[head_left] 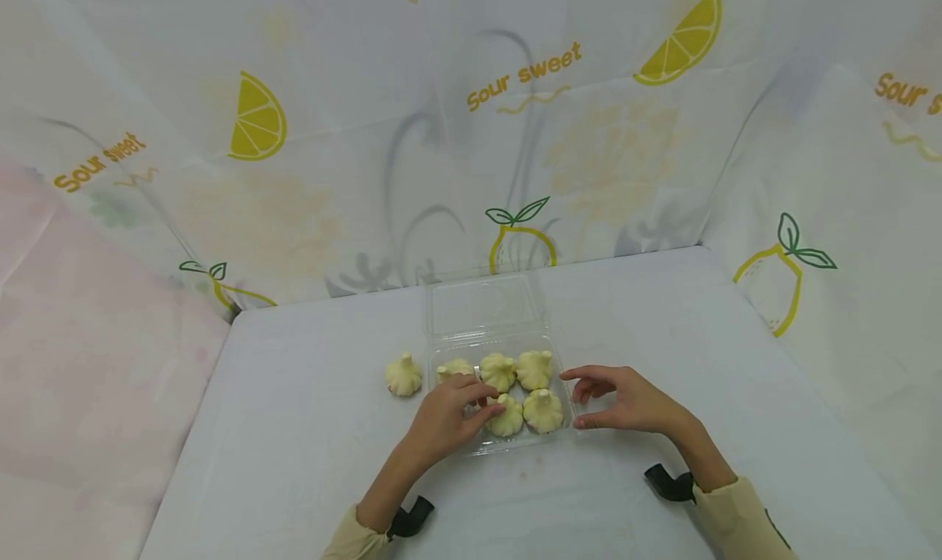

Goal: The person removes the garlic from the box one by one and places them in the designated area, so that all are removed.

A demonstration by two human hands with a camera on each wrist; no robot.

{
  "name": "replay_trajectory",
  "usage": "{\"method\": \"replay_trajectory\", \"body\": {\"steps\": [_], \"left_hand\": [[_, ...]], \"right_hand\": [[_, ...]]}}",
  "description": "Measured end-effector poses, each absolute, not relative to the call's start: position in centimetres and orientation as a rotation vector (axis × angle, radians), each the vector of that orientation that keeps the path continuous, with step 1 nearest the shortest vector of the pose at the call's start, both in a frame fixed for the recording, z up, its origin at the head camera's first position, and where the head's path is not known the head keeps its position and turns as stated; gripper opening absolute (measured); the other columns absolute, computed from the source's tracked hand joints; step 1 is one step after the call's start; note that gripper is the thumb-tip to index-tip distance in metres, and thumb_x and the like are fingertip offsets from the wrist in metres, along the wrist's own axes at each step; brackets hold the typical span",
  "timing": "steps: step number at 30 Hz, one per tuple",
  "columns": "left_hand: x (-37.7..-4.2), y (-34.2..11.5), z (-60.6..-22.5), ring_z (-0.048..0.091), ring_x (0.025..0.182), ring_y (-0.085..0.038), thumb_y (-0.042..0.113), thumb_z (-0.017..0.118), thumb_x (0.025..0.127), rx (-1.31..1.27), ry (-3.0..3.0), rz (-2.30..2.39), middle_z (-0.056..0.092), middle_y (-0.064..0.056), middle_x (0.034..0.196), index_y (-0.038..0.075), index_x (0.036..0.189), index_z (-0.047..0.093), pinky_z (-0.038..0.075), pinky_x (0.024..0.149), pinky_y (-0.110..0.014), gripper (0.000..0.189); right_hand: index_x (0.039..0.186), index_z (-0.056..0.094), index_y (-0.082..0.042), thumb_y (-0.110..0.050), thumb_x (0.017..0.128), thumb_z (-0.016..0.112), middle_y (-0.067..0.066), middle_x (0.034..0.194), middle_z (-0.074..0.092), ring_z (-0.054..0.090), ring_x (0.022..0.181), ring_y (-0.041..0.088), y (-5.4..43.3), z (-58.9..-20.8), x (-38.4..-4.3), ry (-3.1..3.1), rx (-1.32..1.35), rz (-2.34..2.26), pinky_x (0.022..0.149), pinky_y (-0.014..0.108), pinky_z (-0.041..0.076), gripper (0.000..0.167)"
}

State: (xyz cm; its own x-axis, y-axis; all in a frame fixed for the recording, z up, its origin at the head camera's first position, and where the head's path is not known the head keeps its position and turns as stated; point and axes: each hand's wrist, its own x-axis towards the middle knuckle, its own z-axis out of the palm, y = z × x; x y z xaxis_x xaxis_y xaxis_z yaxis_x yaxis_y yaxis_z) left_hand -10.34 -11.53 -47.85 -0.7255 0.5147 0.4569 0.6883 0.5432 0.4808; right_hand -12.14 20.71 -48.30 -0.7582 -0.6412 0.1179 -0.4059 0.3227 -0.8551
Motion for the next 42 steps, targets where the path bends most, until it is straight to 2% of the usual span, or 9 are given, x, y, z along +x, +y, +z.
{"method": "replay_trajectory", "body": {"steps": [18,29,42], "left_hand": [[-10.16,-11.61,-47.92,0.060,0.074,-0.013,0.018,0.077,0.087,-0.970,-2.543,-0.981,0.062,0.004,0.081,0.011,0.094,0.074,0.047,0.064,-0.023,0.010],[-10.11,-11.97,-47.82,0.059,0.077,-0.006,0.015,0.076,0.088,-0.965,-2.541,-1.037,0.062,0.006,0.083,0.011,0.093,0.075,0.049,0.067,-0.022,0.007],[-10.30,-12.29,-47.92,0.060,0.075,-0.010,0.012,0.077,0.086,-1.005,-2.449,-1.081,0.062,0.006,0.082,0.010,0.093,0.074,0.049,0.067,-0.021,0.008]], "right_hand": [[0.133,0.058,-0.004,-0.020,0.080,0.085,0.002,0.099,0.068,0.064,0.089,0.020,20.64,-48.38,-12.07,2.346,-0.940,-1.402,0.082,0.041,0.053,0.061],[0.133,0.057,-0.003,-0.023,0.080,0.084,0.000,0.098,0.068,0.064,0.089,0.021,20.67,-48.40,-12.16,2.340,-0.952,-1.405,0.082,0.041,0.053,0.062],[0.133,0.057,-0.003,-0.025,0.081,0.084,0.000,0.098,0.068,0.064,0.089,0.019,20.69,-48.35,-12.21,2.357,-0.957,-1.382,0.082,0.040,0.053,0.063]]}}
